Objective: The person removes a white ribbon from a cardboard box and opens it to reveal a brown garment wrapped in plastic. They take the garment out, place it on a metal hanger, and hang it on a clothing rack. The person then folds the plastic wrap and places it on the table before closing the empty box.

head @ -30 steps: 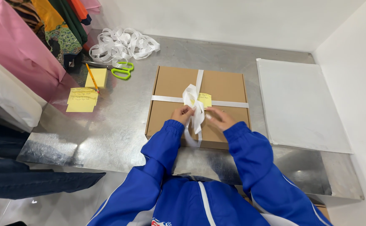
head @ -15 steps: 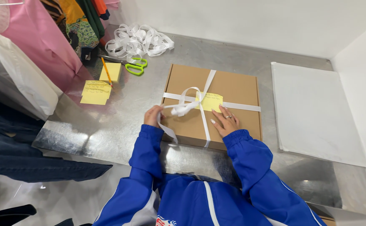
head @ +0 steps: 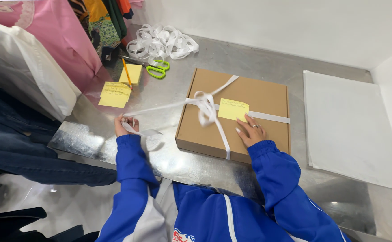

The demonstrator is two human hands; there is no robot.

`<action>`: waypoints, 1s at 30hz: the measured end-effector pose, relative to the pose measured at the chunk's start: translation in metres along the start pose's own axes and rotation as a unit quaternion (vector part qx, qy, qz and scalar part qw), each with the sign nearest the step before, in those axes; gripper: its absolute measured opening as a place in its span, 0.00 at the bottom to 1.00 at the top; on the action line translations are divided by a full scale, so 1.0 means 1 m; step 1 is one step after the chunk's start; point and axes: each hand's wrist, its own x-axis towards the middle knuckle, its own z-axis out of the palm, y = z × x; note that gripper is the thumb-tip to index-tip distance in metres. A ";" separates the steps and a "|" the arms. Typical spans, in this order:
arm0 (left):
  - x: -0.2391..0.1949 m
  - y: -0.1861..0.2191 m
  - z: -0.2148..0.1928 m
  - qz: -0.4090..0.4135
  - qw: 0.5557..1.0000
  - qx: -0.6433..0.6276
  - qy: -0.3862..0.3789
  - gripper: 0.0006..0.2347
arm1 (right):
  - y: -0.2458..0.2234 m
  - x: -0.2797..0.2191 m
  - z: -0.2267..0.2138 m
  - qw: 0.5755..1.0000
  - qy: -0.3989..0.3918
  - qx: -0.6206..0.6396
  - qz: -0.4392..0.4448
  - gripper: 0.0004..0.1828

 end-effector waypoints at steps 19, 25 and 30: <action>-0.040 -0.126 0.060 0.029 0.913 0.377 -0.153 0.10 | 0.020 0.093 0.059 0.805 0.049 0.591 0.002 0.21; -0.059 -0.151 0.092 -0.035 0.895 0.398 -0.197 0.09 | 0.098 0.023 -0.093 0.647 0.157 0.746 0.027 0.08; -0.065 -0.187 0.111 -0.063 0.875 0.422 -0.229 0.09 | 0.180 -0.031 -0.125 0.637 0.236 0.730 0.081 0.18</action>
